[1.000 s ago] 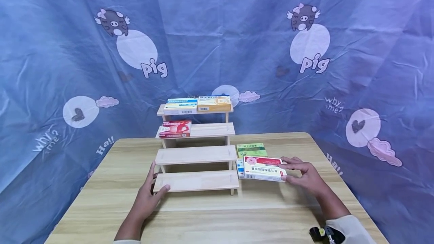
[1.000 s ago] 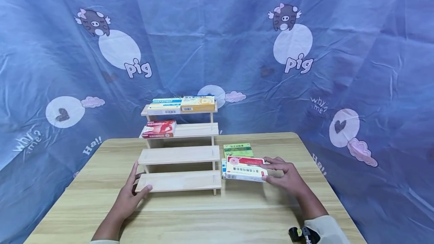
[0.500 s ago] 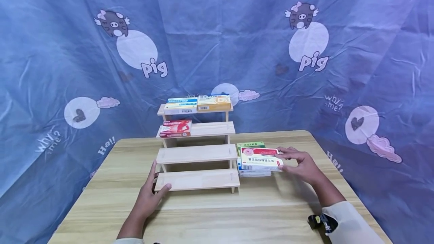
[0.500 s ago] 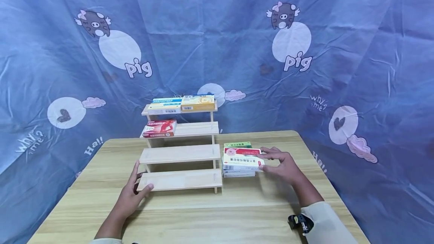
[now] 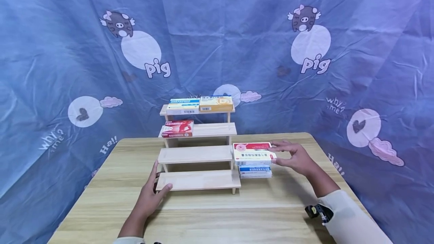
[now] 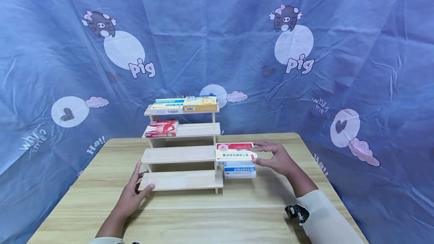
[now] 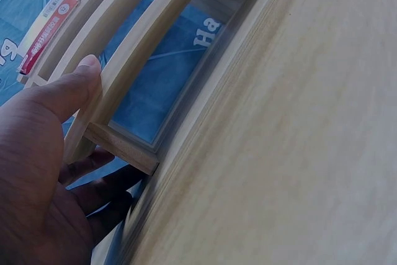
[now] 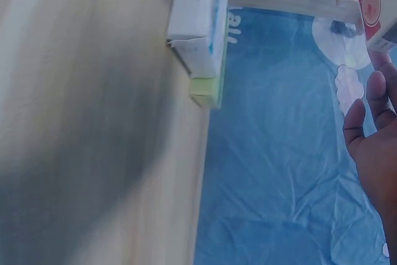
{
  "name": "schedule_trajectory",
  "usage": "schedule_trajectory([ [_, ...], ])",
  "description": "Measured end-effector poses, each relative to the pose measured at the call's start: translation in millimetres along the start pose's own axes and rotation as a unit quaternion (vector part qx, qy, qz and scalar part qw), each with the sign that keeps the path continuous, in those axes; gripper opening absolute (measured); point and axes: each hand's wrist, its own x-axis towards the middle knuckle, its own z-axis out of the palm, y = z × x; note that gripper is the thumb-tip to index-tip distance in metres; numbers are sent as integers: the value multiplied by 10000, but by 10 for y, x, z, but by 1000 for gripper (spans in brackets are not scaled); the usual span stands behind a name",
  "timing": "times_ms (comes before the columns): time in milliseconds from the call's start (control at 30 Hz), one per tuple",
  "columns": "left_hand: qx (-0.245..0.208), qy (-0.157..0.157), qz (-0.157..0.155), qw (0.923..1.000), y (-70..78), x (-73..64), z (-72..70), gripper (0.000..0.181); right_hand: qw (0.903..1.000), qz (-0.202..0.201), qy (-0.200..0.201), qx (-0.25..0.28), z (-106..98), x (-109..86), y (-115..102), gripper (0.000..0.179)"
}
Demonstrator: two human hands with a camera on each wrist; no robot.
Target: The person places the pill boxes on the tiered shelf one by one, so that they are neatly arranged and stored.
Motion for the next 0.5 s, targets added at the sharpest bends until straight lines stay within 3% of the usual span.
schedule_trajectory([
  [300, 32, -20, -94, 9999, 0, -3, 9, 104, 9998, -112, -57, 127, -59, 146, -130, 41],
  [500, -60, -66, -96, 9999, 36, 7, -8, 105, 9997, 76, -100, 220, -69, 253, -220, 40],
])
